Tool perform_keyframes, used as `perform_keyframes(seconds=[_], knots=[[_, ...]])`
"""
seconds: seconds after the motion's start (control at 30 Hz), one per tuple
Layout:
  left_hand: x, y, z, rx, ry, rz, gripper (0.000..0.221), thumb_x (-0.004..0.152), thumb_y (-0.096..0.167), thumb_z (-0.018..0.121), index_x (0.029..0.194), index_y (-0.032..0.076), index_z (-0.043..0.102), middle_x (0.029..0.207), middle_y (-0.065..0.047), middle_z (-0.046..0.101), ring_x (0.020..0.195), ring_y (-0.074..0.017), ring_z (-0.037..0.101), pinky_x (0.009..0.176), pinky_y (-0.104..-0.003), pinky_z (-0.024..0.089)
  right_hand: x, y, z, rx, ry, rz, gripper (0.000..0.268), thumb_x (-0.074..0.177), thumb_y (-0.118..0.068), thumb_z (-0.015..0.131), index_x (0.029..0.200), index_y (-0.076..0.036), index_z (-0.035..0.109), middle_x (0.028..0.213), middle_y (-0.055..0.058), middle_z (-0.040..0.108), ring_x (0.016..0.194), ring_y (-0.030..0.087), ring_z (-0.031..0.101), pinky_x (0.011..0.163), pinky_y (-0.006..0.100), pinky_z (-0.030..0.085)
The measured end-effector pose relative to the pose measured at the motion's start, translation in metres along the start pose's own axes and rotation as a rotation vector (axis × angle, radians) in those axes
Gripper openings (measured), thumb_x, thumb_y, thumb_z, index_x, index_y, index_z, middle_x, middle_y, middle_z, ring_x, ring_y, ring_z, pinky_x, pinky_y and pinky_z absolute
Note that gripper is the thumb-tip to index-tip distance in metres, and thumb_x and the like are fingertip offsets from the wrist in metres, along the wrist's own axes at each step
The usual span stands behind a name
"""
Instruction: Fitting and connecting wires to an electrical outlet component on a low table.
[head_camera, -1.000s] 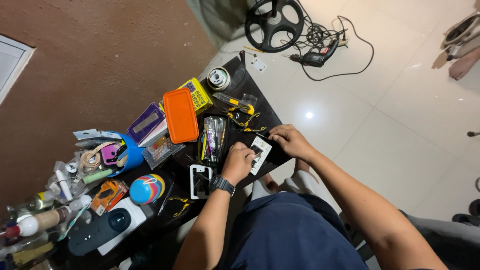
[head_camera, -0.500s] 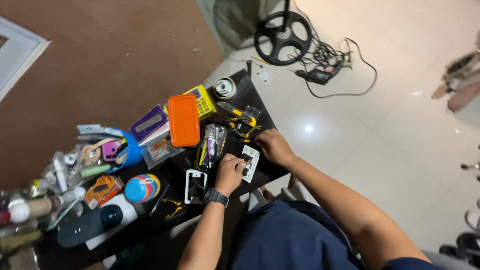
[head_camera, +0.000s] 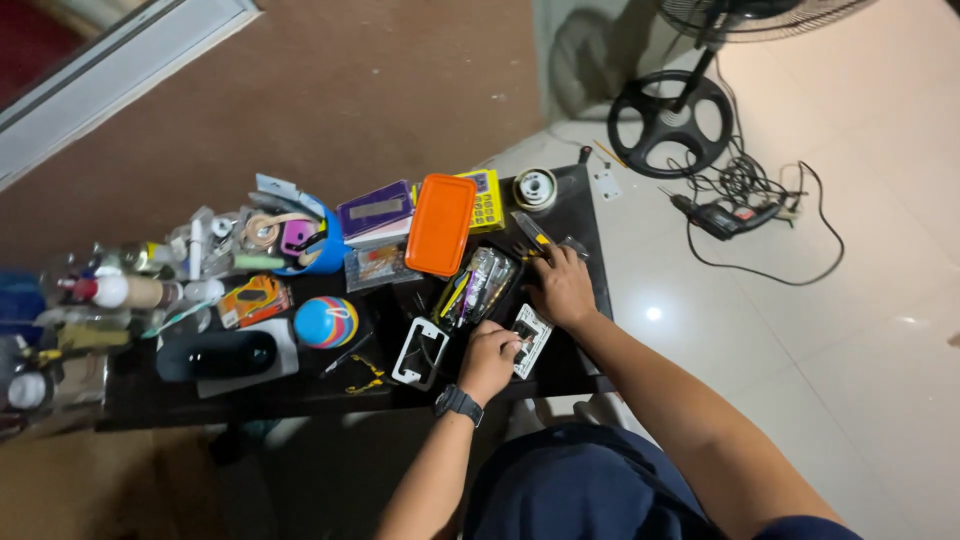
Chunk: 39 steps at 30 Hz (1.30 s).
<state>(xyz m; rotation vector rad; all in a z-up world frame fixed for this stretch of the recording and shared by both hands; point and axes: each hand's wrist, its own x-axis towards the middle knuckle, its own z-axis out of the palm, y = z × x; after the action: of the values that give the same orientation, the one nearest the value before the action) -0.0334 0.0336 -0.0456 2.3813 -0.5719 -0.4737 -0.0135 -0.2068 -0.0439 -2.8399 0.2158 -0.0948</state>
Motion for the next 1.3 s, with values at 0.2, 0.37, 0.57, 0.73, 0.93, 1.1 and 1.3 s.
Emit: perform_keyframes(seconds=[0.2, 0.37, 0.57, 0.73, 0.93, 1.1, 1.3], knots=[[-0.003, 0.0, -0.002, -0.028, 0.014, -0.03, 0.013, 0.103, 0.024, 0.083, 0.11, 0.017, 0.091, 0.115, -0.009, 0.076, 0.116, -0.0373, 0.076, 0.105, -0.045, 0.063, 0.009, 0.002, 0.019, -0.042, 0.001, 0.018, 0.055, 0.085, -0.046, 0.094, 0.131, -0.022, 0.073, 0.14, 0.006, 0.062, 0.139, 0.034, 0.055, 0.109, 0.046, 0.054], [0.0, -0.003, -0.005, -0.023, -0.019, -0.036, 0.013, 0.103, 0.025, 0.083, 0.109, 0.017, 0.091, 0.116, -0.009, 0.077, 0.118, -0.0368, 0.076, 0.106, -0.045, 0.063, 0.009, 0.009, 0.004, 0.073, 0.022, 0.104, 0.057, 0.08, -0.045, 0.095, 0.127, -0.02, 0.075, 0.134, 0.009, 0.066, 0.132, 0.036, 0.06, 0.103, 0.049, 0.056], [0.003, -0.004, -0.016, -0.052, -0.107, -0.019, 0.013, 0.104, 0.022, 0.083, 0.111, 0.015, 0.091, 0.113, -0.011, 0.077, 0.116, -0.0387, 0.077, 0.104, -0.045, 0.064, -0.039, 0.035, -0.029, 0.764, 0.037, 0.294, 0.06, 0.085, -0.03, 0.087, 0.14, -0.008, 0.076, 0.13, 0.022, 0.071, 0.129, 0.048, 0.069, 0.109, 0.055, 0.056], [0.012, -0.015, -0.01, -0.023, -0.166, 0.034, 0.012, 0.101, 0.022, 0.086, 0.109, 0.017, 0.092, 0.112, -0.011, 0.078, 0.116, -0.0376, 0.078, 0.103, -0.043, 0.065, -0.097, 0.013, -0.063, 1.7, -0.2, 0.647, 0.05, 0.096, -0.031, 0.062, 0.137, -0.007, 0.078, 0.094, 0.009, 0.063, 0.094, 0.03, 0.074, 0.086, 0.046, 0.066], [0.016, -0.012, -0.005, 0.007, -0.214, 0.126, 0.015, 0.104, 0.025, 0.083, 0.114, 0.018, 0.091, 0.112, -0.012, 0.077, 0.115, -0.0392, 0.079, 0.103, -0.044, 0.065, -0.126, -0.01, -0.042, 1.034, -0.101, 0.247, 0.048, 0.083, -0.011, 0.095, 0.129, -0.019, 0.087, 0.106, 0.01, 0.088, 0.108, 0.024, 0.081, 0.099, 0.042, 0.062], [0.013, 0.006, -0.013, -0.037, -0.207, 0.14, 0.021, 0.108, 0.022, 0.08, 0.114, 0.005, 0.09, 0.123, -0.022, 0.077, 0.12, -0.0481, 0.077, 0.106, -0.051, 0.064, -0.131, -0.015, 0.008, 0.833, -0.002, 0.248, 0.058, 0.079, -0.024, 0.102, 0.134, -0.031, 0.083, 0.119, 0.007, 0.079, 0.121, 0.037, 0.081, 0.105, 0.05, 0.064], [0.014, -0.007, -0.006, -0.194, -0.255, 0.126, 0.012, 0.106, 0.02, 0.083, 0.113, 0.013, 0.091, 0.127, -0.012, 0.073, 0.124, -0.0406, 0.077, 0.108, -0.044, 0.063, -0.139, -0.024, 0.013, 0.967, 0.029, 0.356, 0.05, 0.081, -0.012, 0.102, 0.127, -0.023, 0.085, 0.111, 0.009, 0.086, 0.119, 0.034, 0.081, 0.111, 0.046, 0.059]])
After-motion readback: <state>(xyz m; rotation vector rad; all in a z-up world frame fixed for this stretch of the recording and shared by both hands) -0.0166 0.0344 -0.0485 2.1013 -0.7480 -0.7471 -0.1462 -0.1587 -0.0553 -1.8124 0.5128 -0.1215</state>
